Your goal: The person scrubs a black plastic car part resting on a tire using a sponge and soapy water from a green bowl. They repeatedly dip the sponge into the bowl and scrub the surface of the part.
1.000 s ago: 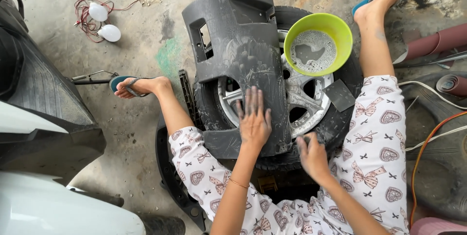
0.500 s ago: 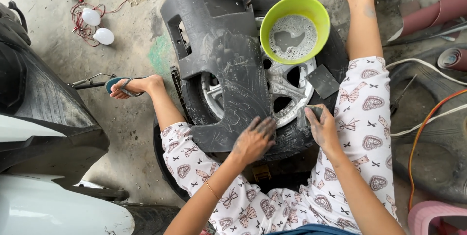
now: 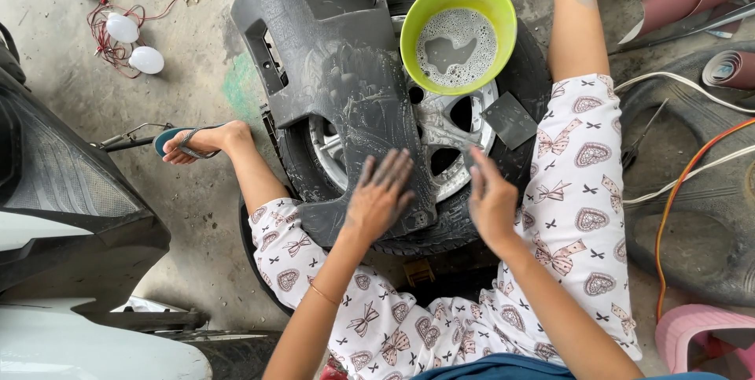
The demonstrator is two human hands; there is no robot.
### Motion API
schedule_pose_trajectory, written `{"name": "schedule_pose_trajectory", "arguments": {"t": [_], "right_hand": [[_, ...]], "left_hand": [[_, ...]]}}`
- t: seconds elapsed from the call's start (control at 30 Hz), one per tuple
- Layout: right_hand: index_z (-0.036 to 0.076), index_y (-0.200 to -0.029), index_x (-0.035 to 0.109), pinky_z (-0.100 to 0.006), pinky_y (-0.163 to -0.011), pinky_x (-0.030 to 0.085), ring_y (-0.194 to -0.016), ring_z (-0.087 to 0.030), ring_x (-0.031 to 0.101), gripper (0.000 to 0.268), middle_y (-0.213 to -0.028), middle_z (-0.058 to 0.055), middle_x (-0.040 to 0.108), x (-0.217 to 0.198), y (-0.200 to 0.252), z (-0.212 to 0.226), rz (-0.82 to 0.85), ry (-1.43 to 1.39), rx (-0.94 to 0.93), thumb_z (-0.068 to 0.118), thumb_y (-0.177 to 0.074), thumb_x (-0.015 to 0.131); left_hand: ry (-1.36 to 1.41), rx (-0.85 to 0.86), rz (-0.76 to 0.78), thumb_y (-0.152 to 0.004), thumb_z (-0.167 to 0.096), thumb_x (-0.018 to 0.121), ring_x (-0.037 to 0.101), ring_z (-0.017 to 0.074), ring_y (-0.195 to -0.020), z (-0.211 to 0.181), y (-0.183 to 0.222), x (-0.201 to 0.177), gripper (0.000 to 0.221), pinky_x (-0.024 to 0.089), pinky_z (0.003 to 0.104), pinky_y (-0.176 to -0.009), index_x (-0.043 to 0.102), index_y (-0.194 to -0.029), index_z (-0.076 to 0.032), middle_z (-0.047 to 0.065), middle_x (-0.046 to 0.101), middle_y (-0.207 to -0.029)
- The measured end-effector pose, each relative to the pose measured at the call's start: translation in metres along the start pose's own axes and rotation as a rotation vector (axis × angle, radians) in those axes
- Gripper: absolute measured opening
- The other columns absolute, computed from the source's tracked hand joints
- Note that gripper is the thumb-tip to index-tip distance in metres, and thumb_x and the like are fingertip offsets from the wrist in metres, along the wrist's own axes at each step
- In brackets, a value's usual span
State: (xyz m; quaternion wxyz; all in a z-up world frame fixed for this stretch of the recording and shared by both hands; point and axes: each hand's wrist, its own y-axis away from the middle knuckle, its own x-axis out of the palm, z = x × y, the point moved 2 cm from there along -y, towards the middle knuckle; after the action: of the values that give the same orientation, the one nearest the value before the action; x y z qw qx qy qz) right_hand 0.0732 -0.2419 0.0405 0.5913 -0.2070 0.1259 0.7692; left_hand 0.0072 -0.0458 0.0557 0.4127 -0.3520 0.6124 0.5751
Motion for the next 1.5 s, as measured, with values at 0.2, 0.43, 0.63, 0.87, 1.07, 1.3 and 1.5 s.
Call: {"name": "schedule_pose_trajectory", "arguments": {"t": [0.2,0.43,0.63,0.87,1.07,1.3,1.5], "right_hand": [[0.003,-0.149,0.052,-0.044,-0.113,0.042,-0.132,-0.031,0.054,0.059,-0.147,-0.02,0.055,0.061,0.096,-0.012,0.187,0.259,-0.449,-0.012,-0.091,0.056],[0.001,-0.144,0.057,-0.052,-0.117,0.039,-0.125,-0.034,0.059,0.061,-0.137,-0.023,0.061,0.075,0.062,0.001,0.122,0.18,-0.362,-0.019,-0.086,0.057],[0.013,-0.133,0.069,-0.037,-0.102,0.055,-0.118,-0.025,0.067,0.057,-0.129,-0.013,0.07,0.079,0.064,-0.028,0.149,0.226,-0.455,-0.015,-0.084,0.064],[0.007,-0.145,0.055,-0.038,-0.101,0.051,-0.122,-0.031,0.061,0.072,-0.139,-0.018,0.059,0.065,0.082,-0.02,0.193,0.146,-0.339,-0.026,-0.081,0.055],[0.007,-0.149,0.046,-0.018,-0.077,0.066,-0.135,-0.029,0.056,0.078,-0.154,-0.015,0.046,0.09,0.038,-0.039,0.213,0.118,-0.291,-0.03,-0.081,0.053],[0.004,-0.147,0.046,-0.026,-0.108,0.055,-0.137,-0.031,0.054,0.086,-0.152,-0.018,0.048,0.072,0.091,-0.034,0.282,0.143,-0.361,-0.037,-0.071,0.049],[0.007,-0.147,0.047,-0.014,-0.07,0.066,-0.126,-0.028,0.064,0.083,-0.154,-0.013,0.047,0.078,0.054,-0.019,0.239,0.105,-0.217,-0.033,-0.074,0.052]], "left_hand": [[0.332,-0.568,-0.622,-0.098,-0.046,0.062,0.045,0.0429,-0.14,0.021,-0.002,0.028,0.078,0.054,0.055,-0.102,0.026,-0.164,-0.024,0.026,0.028,-0.157],[0.444,-0.691,-0.746,-0.102,-0.042,0.059,0.075,0.0394,-0.069,0.024,-0.006,0.042,0.069,0.059,0.047,-0.052,0.035,-0.162,-0.016,0.025,0.073,-0.089],[0.468,-0.753,-0.695,-0.101,-0.046,0.057,0.076,0.0377,-0.066,0.029,-0.01,0.032,0.07,0.059,0.048,-0.051,0.032,-0.163,-0.024,0.024,0.075,-0.084],[0.469,-0.762,-0.689,-0.105,-0.048,0.053,0.06,0.0282,-0.05,0.03,-0.014,0.047,0.068,0.048,0.041,-0.044,0.026,-0.164,-0.025,0.015,0.063,-0.067],[0.479,-0.797,-0.605,-0.108,-0.053,0.044,0.038,0.0154,-0.038,0.034,-0.022,0.06,0.067,0.034,0.032,-0.037,0.018,-0.165,-0.028,0.002,0.046,-0.049],[0.501,-0.818,-0.567,-0.107,-0.051,0.046,0.048,0.0221,-0.039,0.031,-0.015,0.061,0.068,0.04,0.036,-0.038,0.018,-0.165,-0.029,0.007,0.054,-0.052],[0.549,-0.81,-0.581,-0.108,-0.049,0.045,0.041,0.0176,-0.038,0.033,-0.017,0.055,0.066,0.036,0.034,-0.04,0.018,-0.165,-0.029,0.005,0.05,-0.05]]}}
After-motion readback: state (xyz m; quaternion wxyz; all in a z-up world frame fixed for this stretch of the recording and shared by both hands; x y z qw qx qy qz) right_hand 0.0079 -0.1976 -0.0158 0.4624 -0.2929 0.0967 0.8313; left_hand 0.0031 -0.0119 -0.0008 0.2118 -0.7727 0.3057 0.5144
